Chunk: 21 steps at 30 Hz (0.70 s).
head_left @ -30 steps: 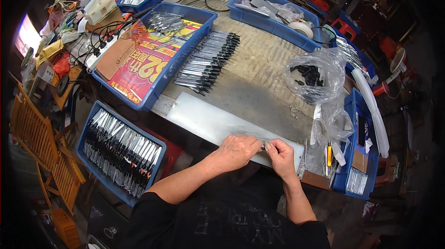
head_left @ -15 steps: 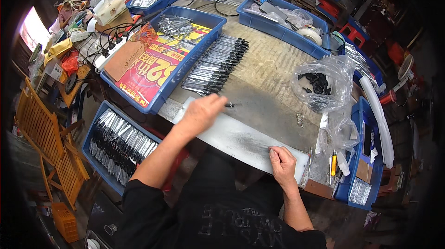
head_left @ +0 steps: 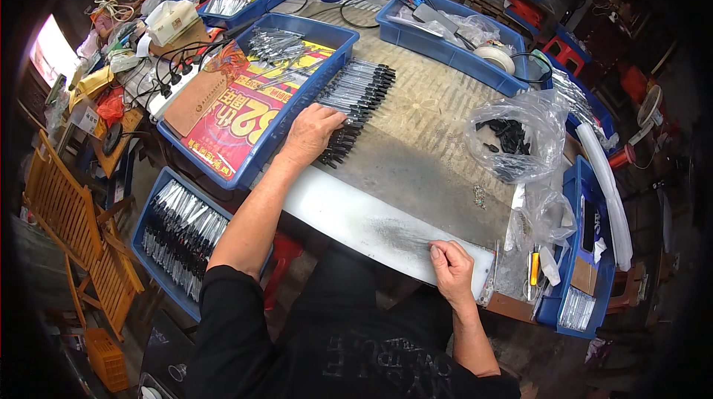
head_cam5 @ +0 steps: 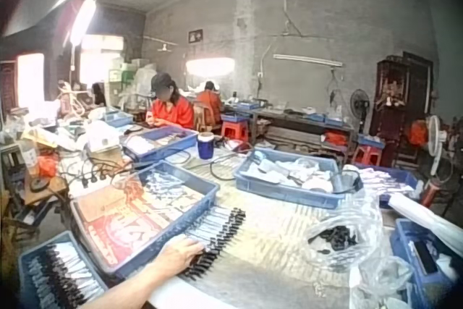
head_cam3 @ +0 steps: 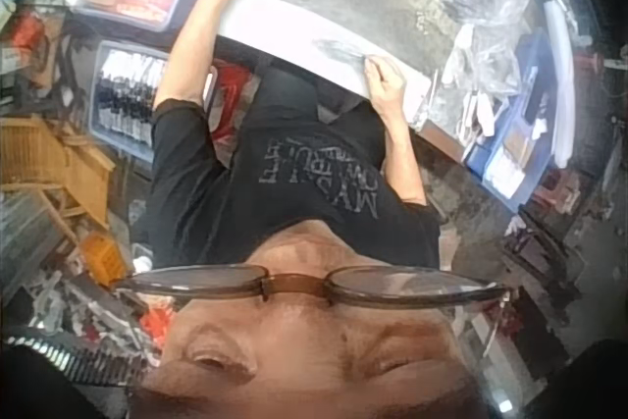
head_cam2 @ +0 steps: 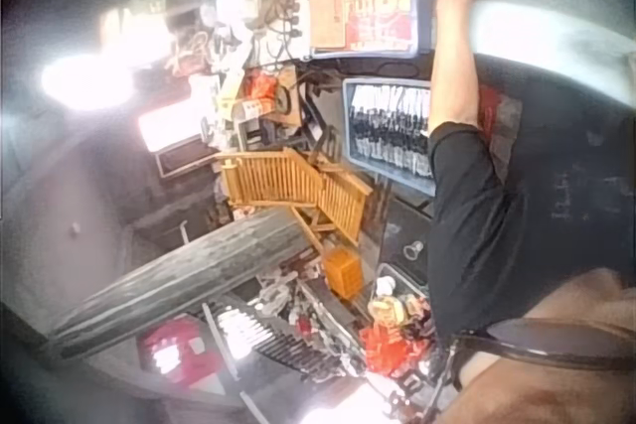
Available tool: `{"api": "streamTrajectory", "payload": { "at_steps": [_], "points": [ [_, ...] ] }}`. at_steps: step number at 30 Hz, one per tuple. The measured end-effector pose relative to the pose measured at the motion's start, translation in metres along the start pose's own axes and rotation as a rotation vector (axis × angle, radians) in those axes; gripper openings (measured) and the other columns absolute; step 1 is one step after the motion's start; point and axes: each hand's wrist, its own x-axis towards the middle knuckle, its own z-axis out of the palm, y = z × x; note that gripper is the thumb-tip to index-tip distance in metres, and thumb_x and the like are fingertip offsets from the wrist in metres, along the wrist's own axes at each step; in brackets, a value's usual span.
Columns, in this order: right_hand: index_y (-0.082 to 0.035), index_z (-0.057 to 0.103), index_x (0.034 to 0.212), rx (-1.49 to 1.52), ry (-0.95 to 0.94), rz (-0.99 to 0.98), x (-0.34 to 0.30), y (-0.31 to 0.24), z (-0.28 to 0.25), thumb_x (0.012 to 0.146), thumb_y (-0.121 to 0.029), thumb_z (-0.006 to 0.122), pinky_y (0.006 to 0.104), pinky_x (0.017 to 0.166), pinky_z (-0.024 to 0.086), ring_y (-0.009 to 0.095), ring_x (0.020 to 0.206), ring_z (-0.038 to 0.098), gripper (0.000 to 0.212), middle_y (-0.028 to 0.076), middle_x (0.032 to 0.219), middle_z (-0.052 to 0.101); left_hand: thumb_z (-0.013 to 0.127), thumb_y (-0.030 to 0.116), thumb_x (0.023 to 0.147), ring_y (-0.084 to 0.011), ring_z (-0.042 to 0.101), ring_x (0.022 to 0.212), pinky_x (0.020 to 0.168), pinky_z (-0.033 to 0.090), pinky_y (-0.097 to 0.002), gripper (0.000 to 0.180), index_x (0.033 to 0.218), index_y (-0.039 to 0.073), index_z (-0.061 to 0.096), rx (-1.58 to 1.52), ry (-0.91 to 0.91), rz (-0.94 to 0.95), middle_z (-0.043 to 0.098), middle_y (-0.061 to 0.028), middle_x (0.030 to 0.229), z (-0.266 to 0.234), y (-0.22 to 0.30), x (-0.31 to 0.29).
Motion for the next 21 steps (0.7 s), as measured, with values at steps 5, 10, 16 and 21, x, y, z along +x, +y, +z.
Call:
{"api": "streamTrajectory", "payload": {
  "at_steps": [5,10,16,21],
  "points": [
    [0.002,0.061,0.085,-0.015,-0.004,0.004,0.0,-0.0004,-0.0007,0.083,-0.009,0.058,0.0276,0.048,0.036,0.016,0.052,0.046,0.012,0.007,0.059,0.048,0.057,0.004,0.071,-0.0221,0.054,0.08,0.072,0.044,-0.0335,0.018,0.088,0.006,0.061,0.034,0.024,0.057,0.06,-0.0045,0.082,0.0105,-0.0053,0.0024],
    [0.002,0.061,0.085,-0.008,-0.014,0.021,0.0012,-0.002,-0.0015,0.083,-0.01,0.058,0.0273,0.048,0.036,0.016,0.052,0.045,0.012,0.007,0.059,0.048,0.06,-0.001,0.069,-0.023,0.055,0.084,0.077,0.046,-0.0322,0.025,0.093,0.003,0.063,0.034,-0.046,0.058,0.062,-0.0066,0.089,0.0064,-0.0035,0.0059],
    [0.002,0.061,0.084,0.02,0.007,0.027,-0.0001,0.001,-0.0006,0.083,-0.011,0.058,0.0272,0.049,0.037,0.015,0.053,0.045,0.013,0.007,0.06,0.049,0.061,0.0,0.07,-0.0233,0.055,0.084,0.077,0.046,-0.032,0.025,0.094,0.004,0.063,-0.008,-0.062,0.052,0.063,-0.0065,0.089,0.0062,-0.0015,0.0094],
    [0.002,0.061,0.084,0.019,-0.002,0.024,0.0005,0.0008,0.0012,0.084,-0.011,0.058,0.027,0.05,0.037,0.015,0.053,0.046,0.013,0.007,0.061,0.05,0.063,0.003,0.071,-0.0234,0.055,0.082,0.076,0.046,-0.0323,0.022,0.093,0.003,0.063,-0.028,-0.052,0.015,0.063,-0.0064,0.088,0.0031,-0.0009,0.0071]
  ]
}}
